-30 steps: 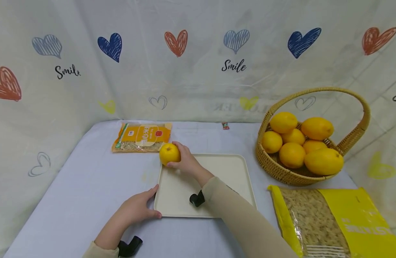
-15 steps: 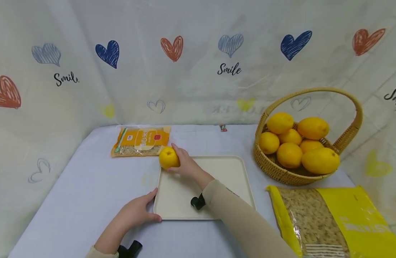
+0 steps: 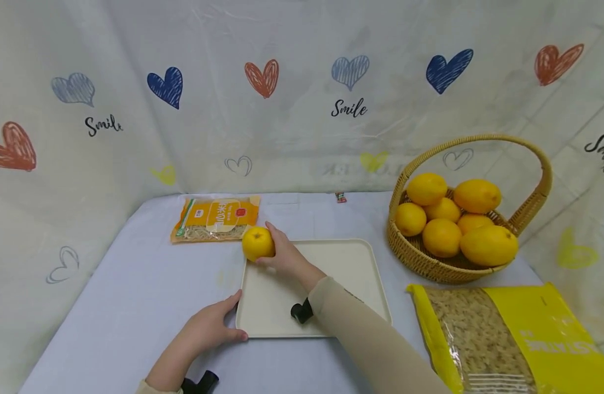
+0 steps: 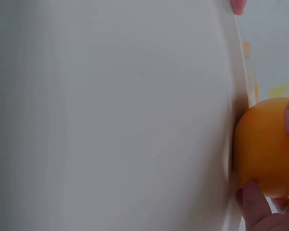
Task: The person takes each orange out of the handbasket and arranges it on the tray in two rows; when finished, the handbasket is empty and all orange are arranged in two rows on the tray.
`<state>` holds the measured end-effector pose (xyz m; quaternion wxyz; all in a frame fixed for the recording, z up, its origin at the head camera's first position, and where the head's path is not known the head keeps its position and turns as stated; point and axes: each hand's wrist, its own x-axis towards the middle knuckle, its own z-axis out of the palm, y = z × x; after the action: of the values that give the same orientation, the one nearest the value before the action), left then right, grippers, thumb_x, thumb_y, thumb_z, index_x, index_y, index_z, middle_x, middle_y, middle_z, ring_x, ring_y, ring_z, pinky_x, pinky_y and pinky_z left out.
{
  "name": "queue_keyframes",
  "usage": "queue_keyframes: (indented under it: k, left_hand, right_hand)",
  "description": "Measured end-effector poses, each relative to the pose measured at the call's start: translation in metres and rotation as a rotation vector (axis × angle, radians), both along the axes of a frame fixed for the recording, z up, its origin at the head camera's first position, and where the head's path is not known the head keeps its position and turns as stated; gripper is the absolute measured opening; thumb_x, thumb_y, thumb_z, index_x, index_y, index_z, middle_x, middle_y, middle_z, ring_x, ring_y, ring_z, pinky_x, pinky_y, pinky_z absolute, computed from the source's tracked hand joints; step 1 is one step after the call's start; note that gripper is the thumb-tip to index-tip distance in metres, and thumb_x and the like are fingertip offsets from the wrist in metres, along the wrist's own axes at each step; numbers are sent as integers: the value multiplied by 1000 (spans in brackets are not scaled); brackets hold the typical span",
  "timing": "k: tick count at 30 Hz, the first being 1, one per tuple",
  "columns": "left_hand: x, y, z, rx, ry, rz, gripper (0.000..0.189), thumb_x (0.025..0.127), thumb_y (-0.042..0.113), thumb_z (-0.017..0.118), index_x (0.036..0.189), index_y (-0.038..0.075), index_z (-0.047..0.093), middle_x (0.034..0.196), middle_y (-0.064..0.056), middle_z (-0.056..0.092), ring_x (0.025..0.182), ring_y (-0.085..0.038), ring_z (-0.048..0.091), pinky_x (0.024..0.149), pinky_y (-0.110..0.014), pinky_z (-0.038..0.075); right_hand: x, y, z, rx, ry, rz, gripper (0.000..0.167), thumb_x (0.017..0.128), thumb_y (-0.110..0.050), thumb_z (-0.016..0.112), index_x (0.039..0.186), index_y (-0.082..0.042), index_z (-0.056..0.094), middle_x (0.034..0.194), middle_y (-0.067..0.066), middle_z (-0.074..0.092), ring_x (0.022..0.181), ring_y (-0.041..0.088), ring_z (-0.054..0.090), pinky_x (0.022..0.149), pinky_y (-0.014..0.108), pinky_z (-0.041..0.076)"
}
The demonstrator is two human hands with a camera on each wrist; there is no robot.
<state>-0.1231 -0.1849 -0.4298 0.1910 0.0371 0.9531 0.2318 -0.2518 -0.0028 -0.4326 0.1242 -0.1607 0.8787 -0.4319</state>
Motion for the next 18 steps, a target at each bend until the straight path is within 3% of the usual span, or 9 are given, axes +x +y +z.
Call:
queue_keyframes:
  k: [5,9,13,18]
  left_hand:
    - [-1,1,-1,3,-1,-7,100,56,50,80,140,14,37,138,-12,45,123,-35,45,97,-54,38]
    - [-3,1,-4,-5,-18,-5,102,57,51,79,141,15,35,140,-12,43,125,-36,43,97,-56,37]
    - [-3,1,-8,-9,-15,-7,102,57,52,78,141,15,34,142,-15,38,128,-37,38,99,-57,34]
    - [-2,0,-13,32,-1,-14,106,57,50,79,143,14,28,146,-13,32,132,-36,33,103,-56,31]
  right_hand:
    - [0,8,4,68,43,13,97,75,-35,73,147,-22,9,151,7,21,137,24,25,113,41,22]
    - [3,35,24,117,119,-4,97,75,-37,73,147,-23,9,152,5,17,139,24,22,111,44,25]
    - [12,91,61,100,231,-88,94,78,-36,70,147,-23,8,151,8,17,135,28,28,106,48,33]
    - [34,190,100,93,407,-265,89,80,-30,69,146,-12,12,145,20,24,124,37,37,99,53,37]
